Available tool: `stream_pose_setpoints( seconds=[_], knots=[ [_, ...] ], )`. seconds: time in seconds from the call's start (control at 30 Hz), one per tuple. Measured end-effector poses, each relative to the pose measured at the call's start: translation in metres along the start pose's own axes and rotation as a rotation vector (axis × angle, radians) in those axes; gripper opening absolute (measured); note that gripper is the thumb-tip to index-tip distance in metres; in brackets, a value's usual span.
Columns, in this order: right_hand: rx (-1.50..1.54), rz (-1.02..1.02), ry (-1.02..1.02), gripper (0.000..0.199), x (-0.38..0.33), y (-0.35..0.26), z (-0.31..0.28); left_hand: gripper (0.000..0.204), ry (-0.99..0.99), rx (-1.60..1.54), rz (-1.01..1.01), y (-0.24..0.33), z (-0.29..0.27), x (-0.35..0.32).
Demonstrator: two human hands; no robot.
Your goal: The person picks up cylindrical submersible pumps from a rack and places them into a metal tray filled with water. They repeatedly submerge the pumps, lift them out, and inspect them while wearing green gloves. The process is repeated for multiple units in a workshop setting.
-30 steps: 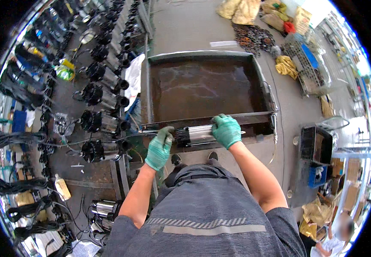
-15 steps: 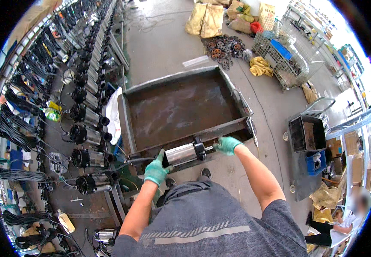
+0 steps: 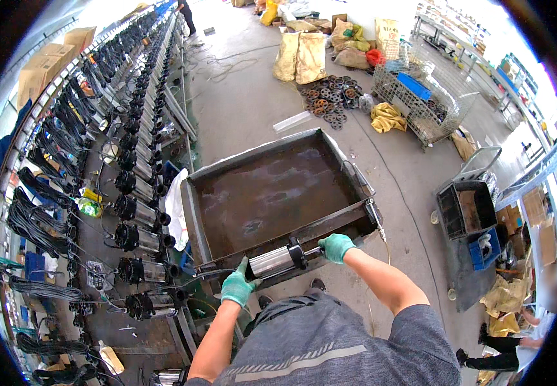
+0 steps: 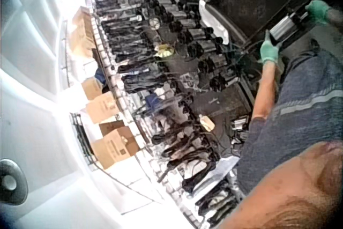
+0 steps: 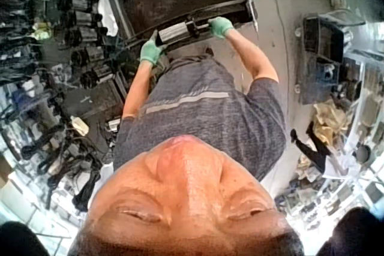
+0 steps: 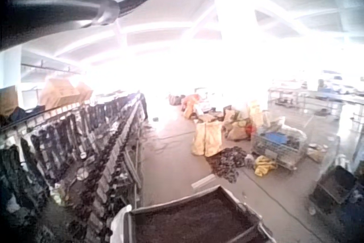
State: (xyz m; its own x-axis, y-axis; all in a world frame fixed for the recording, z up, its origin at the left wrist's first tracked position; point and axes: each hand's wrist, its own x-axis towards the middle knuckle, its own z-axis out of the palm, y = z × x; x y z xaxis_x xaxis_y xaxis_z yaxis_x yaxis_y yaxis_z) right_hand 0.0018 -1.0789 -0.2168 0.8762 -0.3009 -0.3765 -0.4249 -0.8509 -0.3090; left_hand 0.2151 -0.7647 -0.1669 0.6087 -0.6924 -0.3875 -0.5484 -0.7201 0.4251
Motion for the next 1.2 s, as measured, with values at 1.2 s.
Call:
stream_pose_setpoints(
  seconds=[1.2],
  knots=[
    [0.624,-0.043,-0.286,0.041,0.023,0.007,-0.001,0.102,0.06,-0.02,0.011,-0.006,0.012,0.001]
  ],
)
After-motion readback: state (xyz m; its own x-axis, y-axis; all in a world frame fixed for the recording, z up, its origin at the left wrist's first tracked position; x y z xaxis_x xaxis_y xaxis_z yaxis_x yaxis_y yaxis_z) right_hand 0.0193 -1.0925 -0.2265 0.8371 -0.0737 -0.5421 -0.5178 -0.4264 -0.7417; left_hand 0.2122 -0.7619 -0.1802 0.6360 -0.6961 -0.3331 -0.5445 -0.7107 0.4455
